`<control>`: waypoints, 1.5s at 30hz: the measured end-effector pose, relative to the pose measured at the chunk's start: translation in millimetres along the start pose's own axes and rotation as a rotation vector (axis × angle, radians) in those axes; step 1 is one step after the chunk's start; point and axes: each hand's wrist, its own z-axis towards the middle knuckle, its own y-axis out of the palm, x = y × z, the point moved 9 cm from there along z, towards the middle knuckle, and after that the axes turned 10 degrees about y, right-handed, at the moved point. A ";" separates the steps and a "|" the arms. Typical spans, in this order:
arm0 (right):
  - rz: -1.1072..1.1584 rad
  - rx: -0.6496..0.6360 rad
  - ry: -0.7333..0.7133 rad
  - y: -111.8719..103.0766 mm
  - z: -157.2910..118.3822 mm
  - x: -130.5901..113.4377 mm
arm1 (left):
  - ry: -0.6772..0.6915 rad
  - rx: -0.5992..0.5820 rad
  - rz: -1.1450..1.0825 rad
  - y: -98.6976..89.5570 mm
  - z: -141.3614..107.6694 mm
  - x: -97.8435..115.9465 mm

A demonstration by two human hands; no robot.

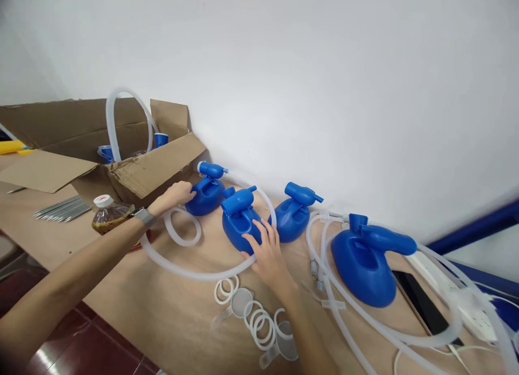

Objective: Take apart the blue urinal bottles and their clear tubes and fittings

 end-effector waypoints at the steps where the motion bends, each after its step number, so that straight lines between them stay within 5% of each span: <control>1: -0.006 -0.006 -0.016 -0.5 -2.0 -2.5 | 0.004 0.003 0.006 -0.4 1.8 0.5; 13: 0.058 -0.098 -0.091 -11.7 -4.3 -5.4 | -0.052 0.154 -0.040 -6.4 13.4 -3.0; 18: 0.117 -0.353 -0.126 -13.9 -9.8 -3.3 | -0.056 0.267 -0.176 -21.7 6.2 -12.1; 21: 0.273 -0.536 -0.250 -37.8 -8.9 -21.8 | 0.005 0.232 -0.281 -21.7 -2.8 -19.1; 25: 0.387 -0.450 -0.213 -56.7 41.0 -62.2 | 0.013 0.187 -0.340 -10.3 -18.5 -33.4; 29: 0.158 -0.474 0.102 16.1 115.3 -94.6 | 0.009 0.275 -0.371 -2.5 -24.5 -38.9; 35: 0.093 -0.461 0.182 127.4 193.9 -117.9 | 0.003 0.375 -0.376 3.5 -19.9 -33.5; 39: 0.128 -0.396 0.063 157.9 204.3 -118.0 | 0.032 0.409 -0.364 2.7 -21.9 -30.6; 45: 0.122 -0.352 0.017 173.1 210.8 -114.5 | -0.002 0.516 -0.360 -1.4 -26.3 -32.9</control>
